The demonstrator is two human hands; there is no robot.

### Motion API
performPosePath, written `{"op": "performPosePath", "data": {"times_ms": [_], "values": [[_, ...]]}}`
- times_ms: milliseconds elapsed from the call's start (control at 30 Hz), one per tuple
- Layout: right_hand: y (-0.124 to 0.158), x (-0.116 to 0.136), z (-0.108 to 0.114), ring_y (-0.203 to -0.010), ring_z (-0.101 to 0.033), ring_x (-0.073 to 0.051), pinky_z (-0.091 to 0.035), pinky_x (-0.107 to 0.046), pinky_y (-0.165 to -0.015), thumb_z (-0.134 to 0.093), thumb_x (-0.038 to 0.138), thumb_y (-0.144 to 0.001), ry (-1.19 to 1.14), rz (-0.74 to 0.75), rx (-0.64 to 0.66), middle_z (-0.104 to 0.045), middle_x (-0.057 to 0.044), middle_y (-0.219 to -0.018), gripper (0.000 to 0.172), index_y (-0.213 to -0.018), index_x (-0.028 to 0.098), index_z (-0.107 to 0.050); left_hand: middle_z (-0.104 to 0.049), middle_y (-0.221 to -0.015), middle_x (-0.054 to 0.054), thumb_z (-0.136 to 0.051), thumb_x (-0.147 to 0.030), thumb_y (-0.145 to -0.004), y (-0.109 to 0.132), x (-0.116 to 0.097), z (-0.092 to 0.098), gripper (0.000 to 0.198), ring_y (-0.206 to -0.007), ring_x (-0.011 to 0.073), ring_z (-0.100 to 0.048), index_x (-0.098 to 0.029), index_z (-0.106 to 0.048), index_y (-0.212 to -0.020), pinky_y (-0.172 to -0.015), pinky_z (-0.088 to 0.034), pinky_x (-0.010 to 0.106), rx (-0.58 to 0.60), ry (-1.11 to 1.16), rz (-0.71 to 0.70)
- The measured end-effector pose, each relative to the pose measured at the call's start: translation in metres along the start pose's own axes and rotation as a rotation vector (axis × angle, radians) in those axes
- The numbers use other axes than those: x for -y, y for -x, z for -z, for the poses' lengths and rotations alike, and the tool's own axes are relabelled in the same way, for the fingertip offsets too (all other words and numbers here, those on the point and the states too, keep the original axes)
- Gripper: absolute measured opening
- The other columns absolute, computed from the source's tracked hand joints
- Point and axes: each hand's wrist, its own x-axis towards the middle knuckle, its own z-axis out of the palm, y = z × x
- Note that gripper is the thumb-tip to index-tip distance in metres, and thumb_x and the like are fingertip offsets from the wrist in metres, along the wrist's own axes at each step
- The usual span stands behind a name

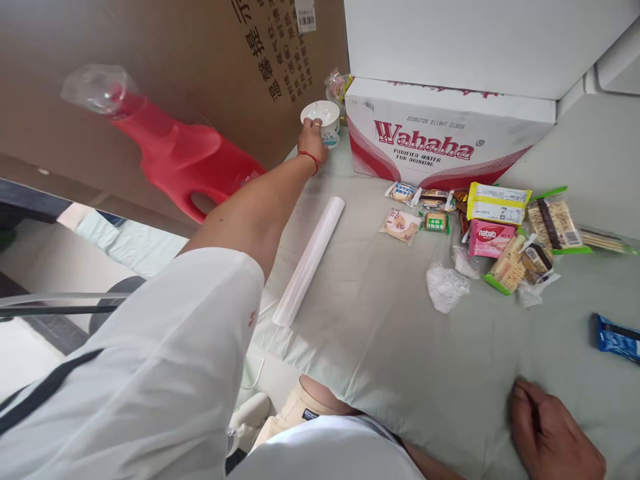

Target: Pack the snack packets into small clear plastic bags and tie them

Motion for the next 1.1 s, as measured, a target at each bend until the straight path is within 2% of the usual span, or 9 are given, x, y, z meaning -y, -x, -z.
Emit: {"op": "performPosePath", "data": {"times_ms": [133, 267, 400, 533, 633, 833, 967, 1033, 1100], "values": [[0.000, 0.002, 0.000, -0.079, -0.076, -0.029, -0.050, -0.038, -0.057, -0.045, 0.051, -0.101, -0.062, -0.120, 0.036, -0.081, -0.007, -0.097, 0.038, -0.107, 0.028, -0.075, -0.051, -0.078, -0.006, -0.058, -0.035, -0.107, 0.007, -0.003, 0.004, 0.041, -0.074, 0.0072, -0.042, -0.025, -0.046, -0.069, -0.090, -0.040, 0.021, 0.038, -0.029, -0.077], [-0.007, 0.008, 0.004, -0.079, -0.076, -0.026, -0.052, -0.035, -0.064, -0.050, 0.044, -0.101, -0.119, -0.126, 0.021, -0.080, -0.007, -0.092, 0.034, -0.102, 0.024, -0.076, -0.055, -0.084, 0.000, -0.079, -0.026, -0.094, 0.043, -0.032, 0.030, 0.042, -0.084, 0.0151, -0.049, -0.029, -0.045, -0.070, -0.092, -0.046, 0.031, 0.063, -0.160, -0.086], [-0.012, 0.009, 0.005, -0.079, -0.074, -0.023, -0.054, -0.033, -0.070, -0.050, 0.039, -0.104, -0.185, -0.085, 0.011, -0.079, -0.008, -0.090, 0.033, -0.101, 0.019, -0.076, -0.060, -0.113, 0.005, -0.086, -0.031, -0.089, 0.094, -0.069, 0.067, 0.028, -0.097, 0.0166, -0.048, -0.020, -0.061, -0.094, -0.106, -0.048, 0.043, 0.065, -0.126, -0.128], [-0.011, 0.005, 0.002, -0.081, -0.073, -0.022, -0.054, -0.033, -0.073, -0.051, 0.039, -0.104, -0.246, -0.088, 0.007, -0.079, -0.009, -0.092, 0.033, -0.102, 0.018, -0.076, -0.061, -0.113, 0.009, -0.072, -0.047, -0.099, 0.166, -0.135, 0.084, 0.030, -0.107, 0.0216, -0.056, -0.018, -0.069, -0.108, -0.101, -0.051, 0.045, 0.046, -0.113, -0.438], [-0.008, 0.006, 0.000, -0.083, -0.073, -0.022, -0.055, -0.034, -0.075, -0.051, 0.041, -0.104, -0.296, -0.095, -0.007, -0.079, -0.010, -0.095, 0.034, -0.102, 0.018, -0.076, -0.064, -0.111, 0.011, -0.053, -0.051, -0.108, 0.224, -0.198, 0.064, 0.037, -0.103, 0.0230, -0.066, -0.019, -0.070, -0.112, -0.091, -0.056, 0.044, 0.074, 0.007, -0.556], [-0.035, -0.001, 0.013, -0.078, -0.071, -0.022, -0.057, -0.036, -0.077, -0.052, 0.046, -0.101, -0.412, -0.246, -0.071, -0.078, -0.011, -0.092, 0.037, -0.102, 0.018, -0.077, -0.064, -0.103, 0.006, -0.048, -0.058, -0.108, 0.293, -0.287, -0.003, 0.040, -0.092, 0.0192, -0.071, -0.025, -0.070, -0.108, -0.077, -0.061, 0.036, 0.057, 0.360, -0.335], [-0.114, -0.018, 0.009, -0.069, -0.063, -0.016, -0.056, -0.037, -0.083, -0.066, 0.048, -0.090, -0.399, -0.290, -0.109, -0.072, -0.012, -0.117, 0.048, -0.127, 0.017, -0.072, -0.065, -0.103, 0.007, -0.053, -0.056, -0.107, 0.311, -0.293, -0.023, 0.036, -0.098, 0.0207, -0.070, -0.024, -0.069, -0.106, -0.082, -0.061, 0.037, 0.001, 0.429, -0.269], [-0.153, -0.023, -0.004, -0.068, -0.061, -0.014, -0.057, -0.038, -0.083, -0.074, 0.045, -0.083, -0.415, -0.242, -0.046, -0.063, -0.016, -0.135, 0.062, -0.138, 0.017, -0.067, -0.064, -0.103, 0.007, -0.054, -0.058, -0.105, 0.318, -0.284, -0.023, 0.037, -0.100, 0.0210, -0.069, -0.024, -0.069, -0.106, -0.082, -0.060, 0.037, -0.044, 0.420, -0.241], [-0.177, -0.024, -0.017, -0.076, -0.063, -0.017, -0.056, -0.039, -0.085, -0.071, 0.038, -0.084, -0.370, -0.152, 0.055, -0.063, -0.015, -0.134, 0.056, -0.136, 0.018, -0.069, -0.064, -0.103, 0.007, -0.056, -0.060, -0.104, 0.325, -0.270, -0.018, 0.038, -0.098, 0.0200, -0.069, -0.024, -0.068, -0.105, -0.081, -0.060, 0.035, -0.075, 0.395, -0.236]]}}
